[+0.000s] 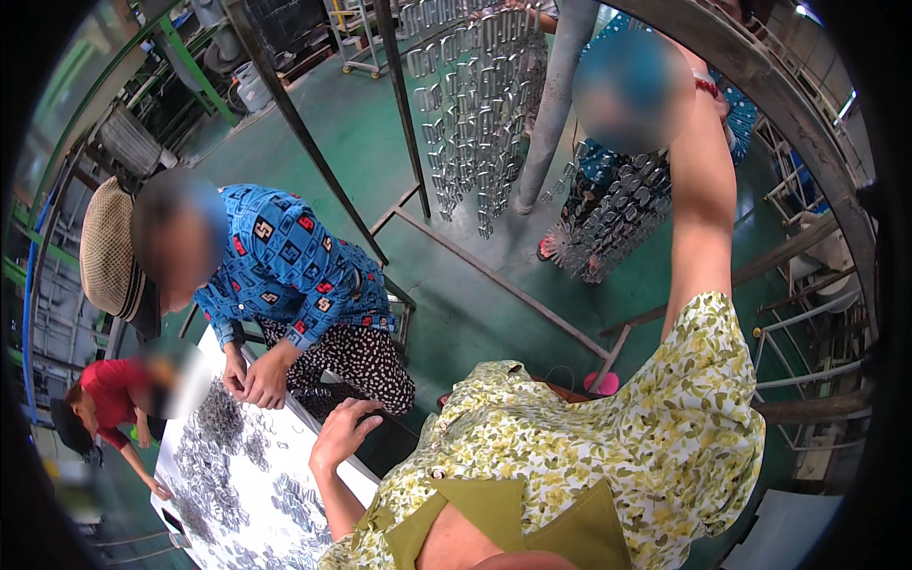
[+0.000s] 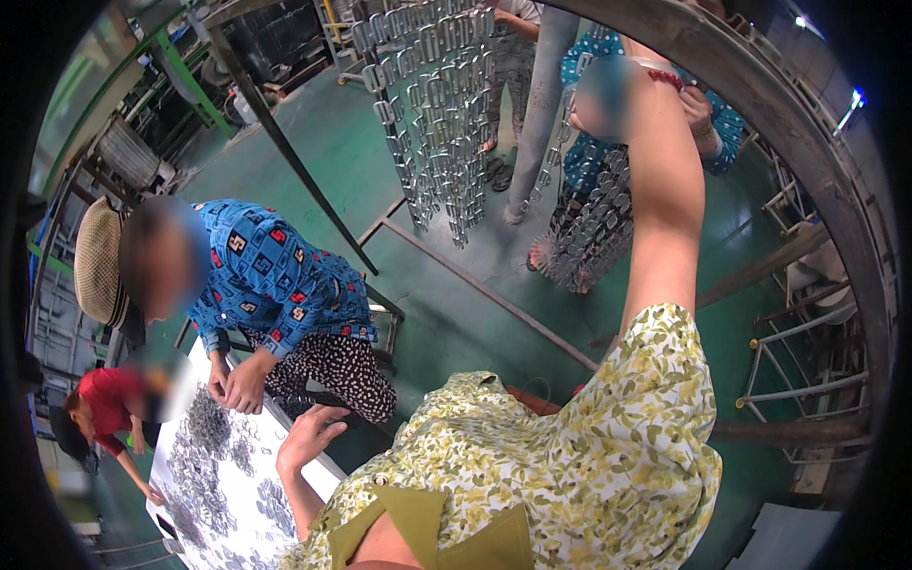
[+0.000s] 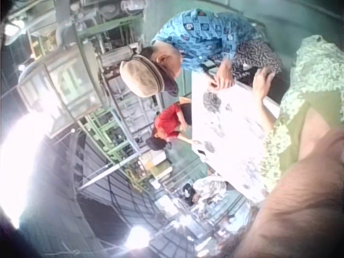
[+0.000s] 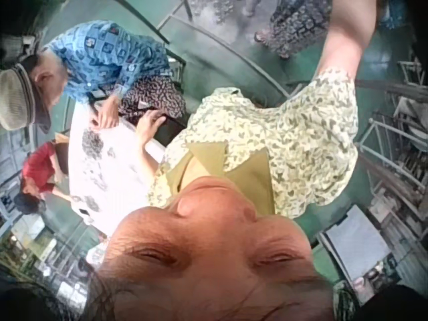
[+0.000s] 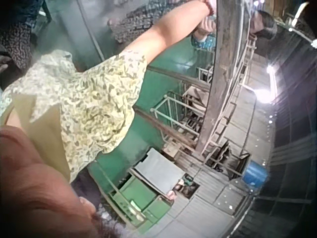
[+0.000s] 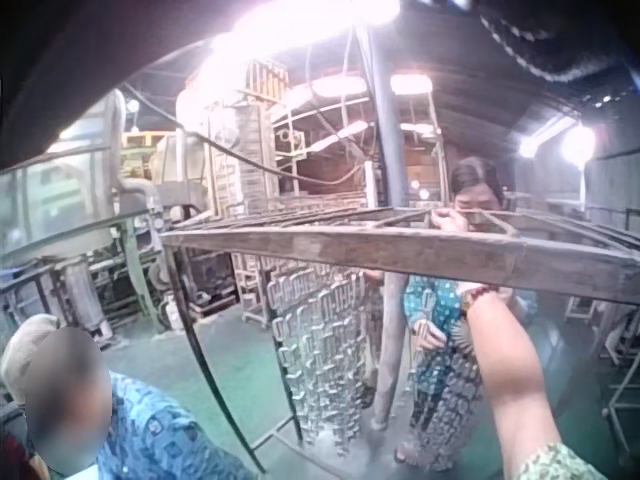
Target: The person repeatedly picks up small metal keychain components and wire loops from a table, connects them by hand, and places the assembled units onto a hanging rack. Other workers are also assembling similar items at the same table.
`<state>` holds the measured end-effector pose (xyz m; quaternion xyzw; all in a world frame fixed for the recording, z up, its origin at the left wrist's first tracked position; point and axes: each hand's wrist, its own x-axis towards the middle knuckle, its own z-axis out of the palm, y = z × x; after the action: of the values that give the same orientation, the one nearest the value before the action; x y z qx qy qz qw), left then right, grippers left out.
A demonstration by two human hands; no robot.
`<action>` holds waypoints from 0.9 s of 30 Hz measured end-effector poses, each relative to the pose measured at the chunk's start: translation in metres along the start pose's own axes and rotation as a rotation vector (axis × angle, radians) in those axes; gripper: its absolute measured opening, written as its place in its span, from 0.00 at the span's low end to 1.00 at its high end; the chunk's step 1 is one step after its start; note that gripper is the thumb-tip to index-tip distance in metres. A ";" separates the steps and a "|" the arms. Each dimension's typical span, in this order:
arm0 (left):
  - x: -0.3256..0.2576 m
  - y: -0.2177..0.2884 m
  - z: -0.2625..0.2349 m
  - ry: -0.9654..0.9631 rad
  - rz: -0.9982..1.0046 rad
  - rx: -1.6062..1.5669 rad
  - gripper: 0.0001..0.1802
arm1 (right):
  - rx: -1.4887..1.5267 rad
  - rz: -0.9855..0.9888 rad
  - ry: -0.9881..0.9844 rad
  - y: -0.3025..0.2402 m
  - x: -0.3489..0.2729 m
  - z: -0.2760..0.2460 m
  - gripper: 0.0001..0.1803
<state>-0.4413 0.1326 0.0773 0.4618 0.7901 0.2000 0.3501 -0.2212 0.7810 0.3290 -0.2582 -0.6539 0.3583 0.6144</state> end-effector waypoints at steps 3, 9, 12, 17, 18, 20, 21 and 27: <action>-0.005 -0.001 -0.003 0.023 -0.019 -0.011 0.16 | -0.023 0.011 -0.009 0.009 -0.001 0.004 0.21; -0.015 -0.005 -0.001 0.059 -0.065 -0.006 0.15 | -0.116 -0.023 -0.069 0.026 0.009 0.011 0.24; -0.021 -0.009 0.008 0.084 -0.107 0.006 0.16 | -0.086 -0.089 0.006 0.030 -0.005 0.009 0.25; -0.052 -0.036 0.048 0.083 -0.238 -0.140 0.15 | 0.166 -0.238 0.296 0.081 -0.156 0.038 0.20; -0.063 -0.041 0.059 0.100 -0.287 -0.185 0.15 | 0.132 -0.274 0.280 0.081 -0.199 0.069 0.19; -0.086 -0.050 0.087 0.142 -0.339 -0.158 0.12 | 0.111 -0.277 0.161 0.064 -0.284 0.144 0.18; -0.097 -0.043 0.098 0.119 -0.327 -0.151 0.10 | 0.213 -0.247 0.128 0.041 -0.312 0.166 0.18; -0.198 0.001 0.167 0.271 -0.559 -0.244 0.07 | 0.568 -0.328 -0.425 -0.118 -0.497 0.273 0.15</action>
<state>-0.2527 -0.0402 0.0384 0.1511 0.8957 0.2490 0.3360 -0.4232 0.2813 0.1176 0.1101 -0.6740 0.4675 0.5612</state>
